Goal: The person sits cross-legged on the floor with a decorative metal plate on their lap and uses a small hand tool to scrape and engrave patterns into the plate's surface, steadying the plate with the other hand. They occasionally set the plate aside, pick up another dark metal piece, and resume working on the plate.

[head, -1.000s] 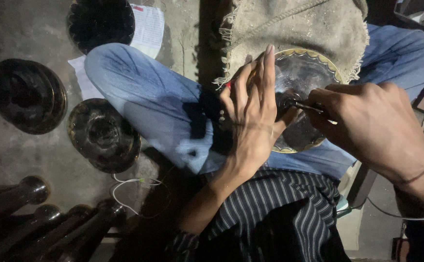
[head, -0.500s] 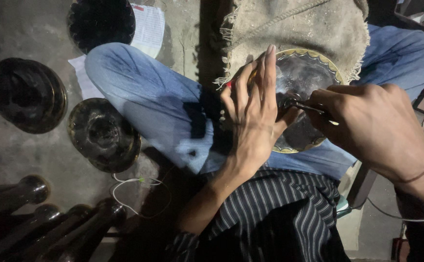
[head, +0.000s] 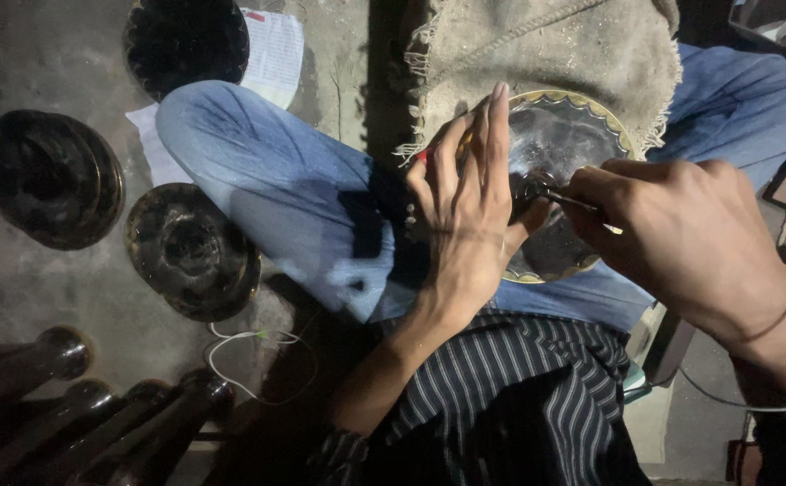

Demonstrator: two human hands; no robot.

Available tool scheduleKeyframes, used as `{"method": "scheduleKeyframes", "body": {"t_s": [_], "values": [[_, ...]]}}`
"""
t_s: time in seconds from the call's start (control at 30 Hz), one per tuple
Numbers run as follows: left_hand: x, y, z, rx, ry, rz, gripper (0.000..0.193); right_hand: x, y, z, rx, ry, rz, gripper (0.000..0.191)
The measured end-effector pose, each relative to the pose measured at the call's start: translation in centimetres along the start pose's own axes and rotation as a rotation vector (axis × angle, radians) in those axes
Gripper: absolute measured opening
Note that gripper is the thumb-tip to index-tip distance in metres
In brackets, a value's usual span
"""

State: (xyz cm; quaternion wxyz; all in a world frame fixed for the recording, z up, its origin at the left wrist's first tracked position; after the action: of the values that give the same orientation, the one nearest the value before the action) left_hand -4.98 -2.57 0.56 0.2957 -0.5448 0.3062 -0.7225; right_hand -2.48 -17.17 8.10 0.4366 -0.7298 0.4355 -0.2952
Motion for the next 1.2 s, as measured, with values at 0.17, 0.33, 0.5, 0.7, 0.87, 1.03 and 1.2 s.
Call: {"method": "scheduleKeyframes", "body": {"t_s": [0.17,0.33,0.5,0.7,0.87,1.03,1.2], "values": [[0.0,0.1,0.2,-0.011,-0.001,-0.031,0.124,-0.1,-0.1,0.1,-0.001,-0.017,0.006,0.033],[-0.8,-0.4,-0.6,0.056,0.014,-0.185,0.112,1.4,-0.8,-0.7,0.198,-0.076,0.334,0.029],[-3.4,-1.4,-1.5,0.082,0.013,-0.197,0.087,4.6,2.5,-1.1,0.277,0.060,0.826,0.029],[-4.4,-2.8,-0.5,0.016,-0.038,-0.346,0.055,8.1,7.8,0.3,0.398,-0.458,0.324,0.035],[-4.2,-3.1,0.7,0.016,-0.077,-0.333,0.045,10.6,14.8,-2.7,0.322,0.283,1.154,0.022],[-4.0,-3.3,0.6,-0.031,-0.067,-0.267,0.040,9.5,14.9,-2.8,0.694,0.094,1.541,0.022],[-4.4,-2.8,-0.2,-0.073,-0.053,-0.272,0.044,8.9,12.2,-2.4,0.646,-0.040,1.442,0.023]]}}
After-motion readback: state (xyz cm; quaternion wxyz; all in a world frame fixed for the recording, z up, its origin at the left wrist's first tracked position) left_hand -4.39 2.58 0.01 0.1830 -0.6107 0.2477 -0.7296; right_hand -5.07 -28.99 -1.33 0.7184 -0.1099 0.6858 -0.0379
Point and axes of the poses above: each hand's wrist, its own z-axis towards the middle knuckle, its own y-axis out of the palm, x = y × z, the point moved 4 cm from there along z, towards the middle knuckle, and after that the axes turned 5 degrees about -x, right-handed, at the moved point
